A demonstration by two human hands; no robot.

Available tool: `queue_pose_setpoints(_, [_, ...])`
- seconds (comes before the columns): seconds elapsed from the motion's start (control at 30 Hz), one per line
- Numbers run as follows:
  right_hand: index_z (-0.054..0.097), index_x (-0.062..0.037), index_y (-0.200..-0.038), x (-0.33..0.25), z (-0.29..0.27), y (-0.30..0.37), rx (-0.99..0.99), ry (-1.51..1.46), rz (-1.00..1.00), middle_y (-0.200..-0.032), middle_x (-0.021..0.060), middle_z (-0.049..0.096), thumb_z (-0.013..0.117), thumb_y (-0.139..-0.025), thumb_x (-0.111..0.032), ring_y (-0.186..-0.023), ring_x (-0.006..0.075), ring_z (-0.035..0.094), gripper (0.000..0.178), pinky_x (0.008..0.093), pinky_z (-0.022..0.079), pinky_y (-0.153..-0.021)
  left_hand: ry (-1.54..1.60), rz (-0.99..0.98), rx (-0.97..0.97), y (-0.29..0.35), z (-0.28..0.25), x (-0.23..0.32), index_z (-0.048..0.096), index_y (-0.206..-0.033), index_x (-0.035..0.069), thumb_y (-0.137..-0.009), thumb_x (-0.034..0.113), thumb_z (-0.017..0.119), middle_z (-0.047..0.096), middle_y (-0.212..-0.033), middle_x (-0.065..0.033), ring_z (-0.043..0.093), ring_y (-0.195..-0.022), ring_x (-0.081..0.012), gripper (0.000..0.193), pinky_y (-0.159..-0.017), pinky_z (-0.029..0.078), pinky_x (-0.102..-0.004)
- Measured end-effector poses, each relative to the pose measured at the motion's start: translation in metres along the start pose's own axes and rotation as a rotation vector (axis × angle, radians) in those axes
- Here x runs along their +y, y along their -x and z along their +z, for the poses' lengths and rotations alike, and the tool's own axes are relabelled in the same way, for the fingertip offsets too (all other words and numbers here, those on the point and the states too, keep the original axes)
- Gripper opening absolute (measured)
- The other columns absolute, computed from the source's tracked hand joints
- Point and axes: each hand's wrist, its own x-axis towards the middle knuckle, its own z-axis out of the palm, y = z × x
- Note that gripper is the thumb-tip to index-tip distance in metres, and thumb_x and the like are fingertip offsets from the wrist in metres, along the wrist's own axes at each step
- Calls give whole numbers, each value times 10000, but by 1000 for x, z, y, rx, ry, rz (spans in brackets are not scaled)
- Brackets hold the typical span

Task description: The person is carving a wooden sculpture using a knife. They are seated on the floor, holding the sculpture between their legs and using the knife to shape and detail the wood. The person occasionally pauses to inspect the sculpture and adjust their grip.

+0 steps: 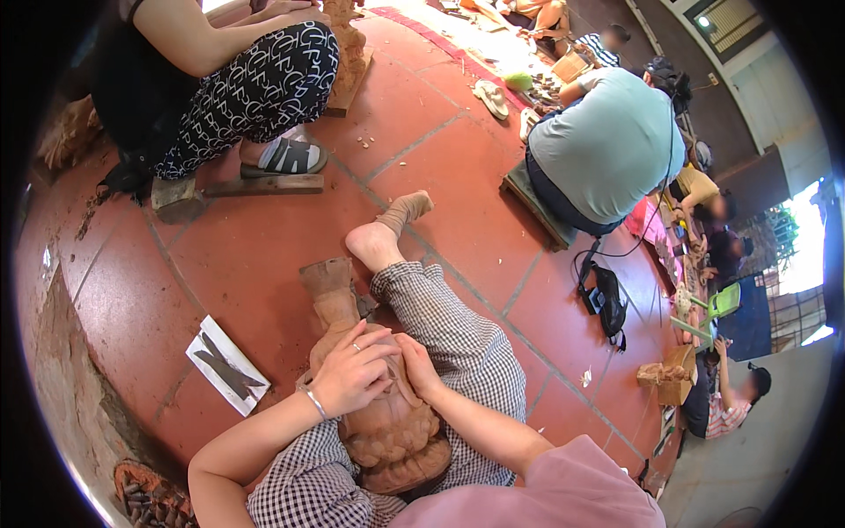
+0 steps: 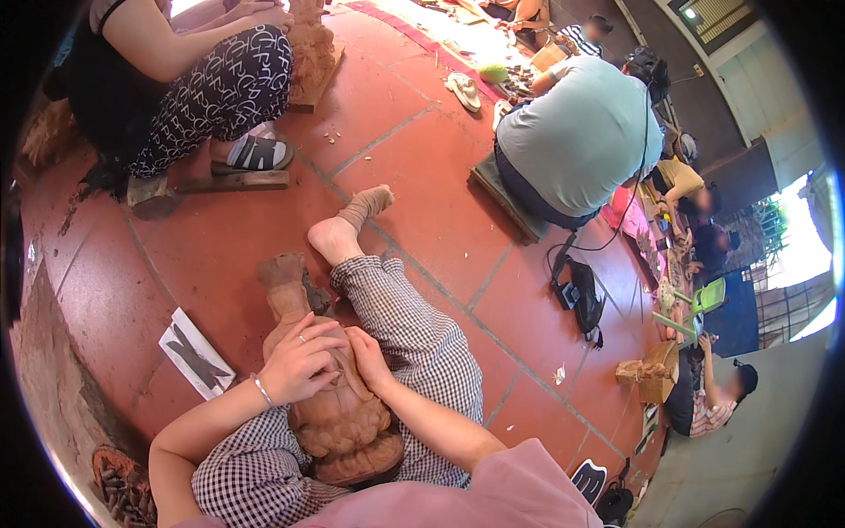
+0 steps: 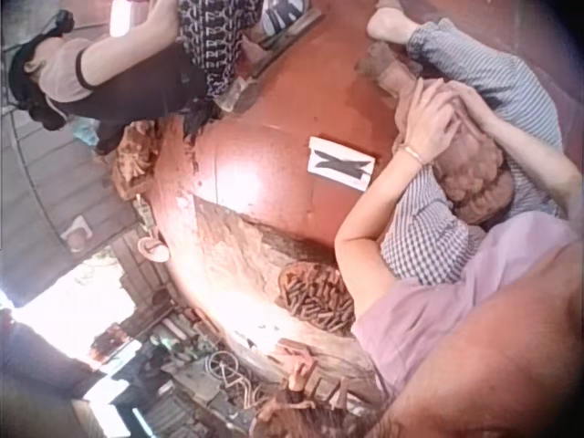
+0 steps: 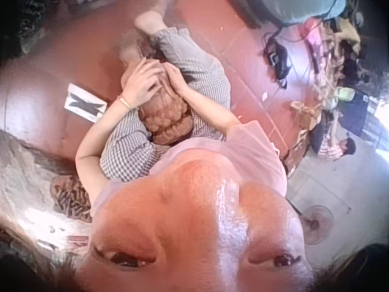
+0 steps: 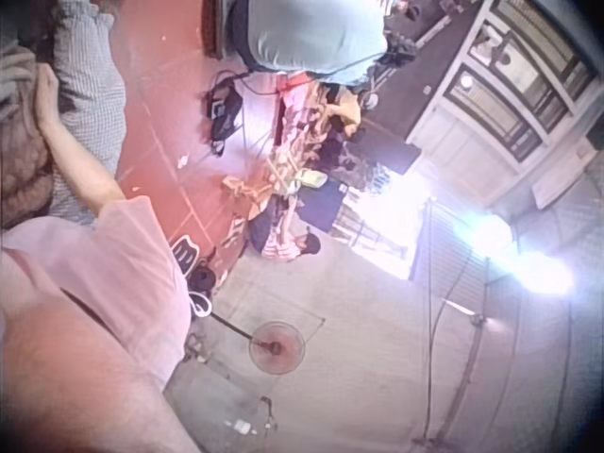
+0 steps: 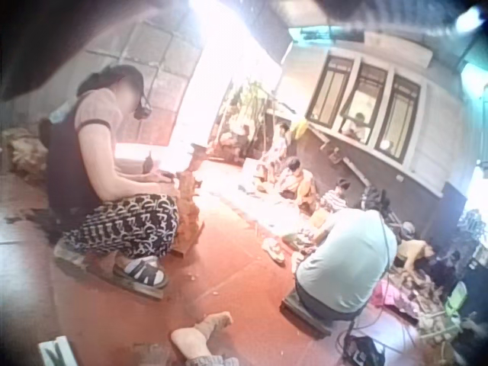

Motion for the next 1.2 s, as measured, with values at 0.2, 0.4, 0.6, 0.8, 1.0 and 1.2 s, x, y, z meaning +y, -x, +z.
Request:
queue_pose_setpoints(0.2, [605,9,-1102,9,-4,2,-43,-1,36,-1052,13,624,407,-1061,-213,-995,90,540,301,244,436,-891,-28,-86,110,32,-20,-6,582,-677,111,-702,61,762,672,-1134,-38,536,-1265,-265,189,-1140,317,-542])
queue_pose_setpoints(0.4, [600,-6,-1146,-7,5,4,-19,16,48,-1084,9,609,395,-1077,-269,-1005,92,524,341,257,434,-912,-137,-49,122,2,14,18,561,-671,93,-675,66,737,656,-1111,-54,538,-1236,-257,178,-1104,370,-514])
queue_pose_setpoints(0.6, [634,32,-1050,-41,16,22,205,675,-553,-1058,97,635,662,-914,-142,-1012,186,601,223,287,464,-889,-199,-348,345,22,-11,23,645,-778,95,-721,111,766,672,-957,-10,634,-985,-222,136,-862,505,-365])
queue_pose_setpoints(0.8, [586,9,-1118,-78,58,59,-106,278,-201,-992,42,633,768,-839,-94,-967,109,606,349,276,522,-853,211,-451,415,26,-13,35,642,-989,49,-817,49,739,703,-752,-79,677,-615,-200,198,-573,547,-271])
queue_pose_setpoints(1.0, [587,-20,-1025,-75,50,63,-162,-126,53,-928,25,634,704,-891,-46,-816,91,634,180,233,535,-740,671,-567,256,33,-25,33,654,-1015,-16,-926,46,619,716,-881,-74,649,-798,-80,114,-749,524,-250])
queue_pose_setpoints(1.2, [583,-33,-1011,-86,42,59,-293,157,31,-913,5,622,730,-871,-52,-831,74,609,203,221,512,-731,939,-637,148,43,-26,29,665,-921,2,-917,135,679,682,-857,-7,602,-770,-38,134,-680,500,-207])
